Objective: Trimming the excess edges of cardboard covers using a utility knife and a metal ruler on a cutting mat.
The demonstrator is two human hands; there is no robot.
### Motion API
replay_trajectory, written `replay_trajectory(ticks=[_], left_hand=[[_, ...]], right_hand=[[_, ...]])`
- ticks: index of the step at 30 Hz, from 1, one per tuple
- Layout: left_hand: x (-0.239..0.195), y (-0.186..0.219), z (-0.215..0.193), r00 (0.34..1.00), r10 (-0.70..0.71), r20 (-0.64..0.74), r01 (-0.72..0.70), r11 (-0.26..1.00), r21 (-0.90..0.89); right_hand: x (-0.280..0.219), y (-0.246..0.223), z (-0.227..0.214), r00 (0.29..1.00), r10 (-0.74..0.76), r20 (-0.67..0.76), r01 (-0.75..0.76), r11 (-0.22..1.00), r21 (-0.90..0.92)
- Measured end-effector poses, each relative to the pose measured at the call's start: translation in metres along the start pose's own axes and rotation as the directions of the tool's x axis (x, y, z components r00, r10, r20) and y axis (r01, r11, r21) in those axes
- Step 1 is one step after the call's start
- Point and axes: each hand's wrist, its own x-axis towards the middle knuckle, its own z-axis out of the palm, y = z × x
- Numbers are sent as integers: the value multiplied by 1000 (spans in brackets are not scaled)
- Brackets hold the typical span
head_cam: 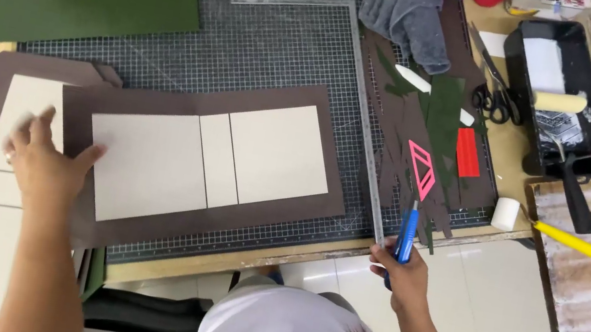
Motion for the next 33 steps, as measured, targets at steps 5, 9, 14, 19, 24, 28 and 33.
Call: replay_trajectory(ticks=[5,9,14,19,24,28,33], left_hand=[[-8,74,108,899,407,-163,-428,896,-120],[-40,140,219,728,643,238,-576,762,-296],[-57,175,277,626,685,374,-671,717,-190],[-60,181,288,604,709,364,-766,642,23],[-64,188,282,616,692,376,-754,657,27],[-61,196,273,612,681,402,-763,643,71],[-60,199,269,617,676,403,-746,666,25]], right_hand=[[1,29,14,998,-11,54,-6,955,298],[-18,38,27,994,-66,84,40,960,277],[-42,32,27,991,-6,134,-16,987,163],[-33,58,14,979,-47,197,59,997,-53],[-28,60,13,973,-52,224,79,990,-113],[-13,70,17,965,-46,258,74,992,-99],[-21,50,17,963,-42,268,94,978,-187]])
